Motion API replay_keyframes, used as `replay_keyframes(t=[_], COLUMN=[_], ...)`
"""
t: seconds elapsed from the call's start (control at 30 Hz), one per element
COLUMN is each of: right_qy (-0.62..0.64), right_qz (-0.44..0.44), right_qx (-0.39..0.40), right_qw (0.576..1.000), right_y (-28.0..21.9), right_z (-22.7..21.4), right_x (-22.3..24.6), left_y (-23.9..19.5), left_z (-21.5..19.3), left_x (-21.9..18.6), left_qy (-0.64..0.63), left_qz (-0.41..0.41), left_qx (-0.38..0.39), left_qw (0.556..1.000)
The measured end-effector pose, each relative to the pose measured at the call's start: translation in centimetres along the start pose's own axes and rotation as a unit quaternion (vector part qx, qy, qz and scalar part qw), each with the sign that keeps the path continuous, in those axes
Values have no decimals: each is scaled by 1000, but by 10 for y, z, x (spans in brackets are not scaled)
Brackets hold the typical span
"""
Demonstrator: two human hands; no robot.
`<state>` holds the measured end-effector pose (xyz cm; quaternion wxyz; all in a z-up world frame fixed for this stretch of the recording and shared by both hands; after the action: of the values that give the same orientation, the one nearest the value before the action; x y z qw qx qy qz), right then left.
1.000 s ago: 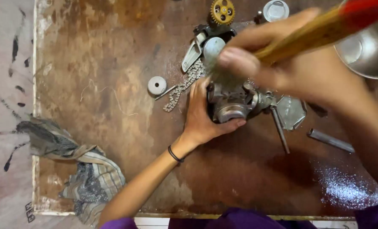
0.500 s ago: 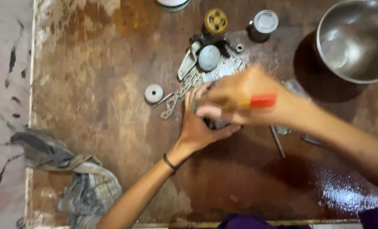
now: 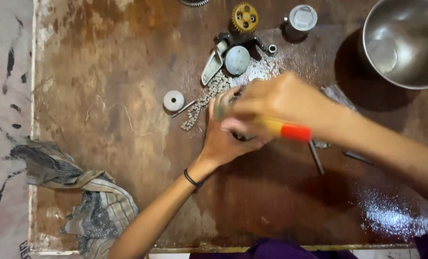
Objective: Cleaning a motorcycle carburetor using a brush and cleaning fluid on a workbench.
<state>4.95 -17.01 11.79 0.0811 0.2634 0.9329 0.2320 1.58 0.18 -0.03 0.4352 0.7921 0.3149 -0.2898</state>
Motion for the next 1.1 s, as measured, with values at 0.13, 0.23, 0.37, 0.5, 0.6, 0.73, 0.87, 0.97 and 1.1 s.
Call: replay_keyframes(t=[0.13, 0.23, 0.37, 0.5, 0.6, 0.73, 0.87, 0.97, 1.1], right_qy=[-4, -3, 118, 242, 215, 198, 295, 340, 403], right_qz=[-12, 32, 72, 173, 188, 181, 265, 287, 250], right_qx=[3, 12, 17, 91, 84, 92, 77, 88, 119], right_qw=[1000, 999, 990, 950, 955, 959, 915, 891, 872], right_y=[-3, -1, 3, -4, 1, 3, -18, -37, -60], right_z=[7, -5, -16, -5, -10, -11, -5, -1, -4], right_x=[-18, -21, -15, -35, -36, -49, -71, -83, -89], left_y=[-11, 1, 0, 4, 17, 31, 41, 66, 92], left_z=[9, -2, 0, -4, -16, -29, -29, -35, -35], left_x=[5, -5, 10, 25, 19, 20, 50, 49, 41], left_qy=[-89, -56, -172, -199, -159, -235, -241, -239, -286], left_qz=[-204, -119, -162, -118, -97, -145, -113, -199, -245], left_qx=[14, -18, 4, 40, 82, 195, 236, 315, 401], left_qw=[975, 991, 972, 972, 979, 941, 935, 897, 835])
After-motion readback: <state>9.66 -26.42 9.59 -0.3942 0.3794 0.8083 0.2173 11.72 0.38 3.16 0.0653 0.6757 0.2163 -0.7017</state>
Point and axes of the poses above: each hand's wrist, its own y-axis towards the middle knuckle, its own z-axis out of the palm, x = y × z, the point moved 1 cm from there along y, towards the middle knuckle, and after that the axes turned 12 degrees about -y, right-handed, at the moved point
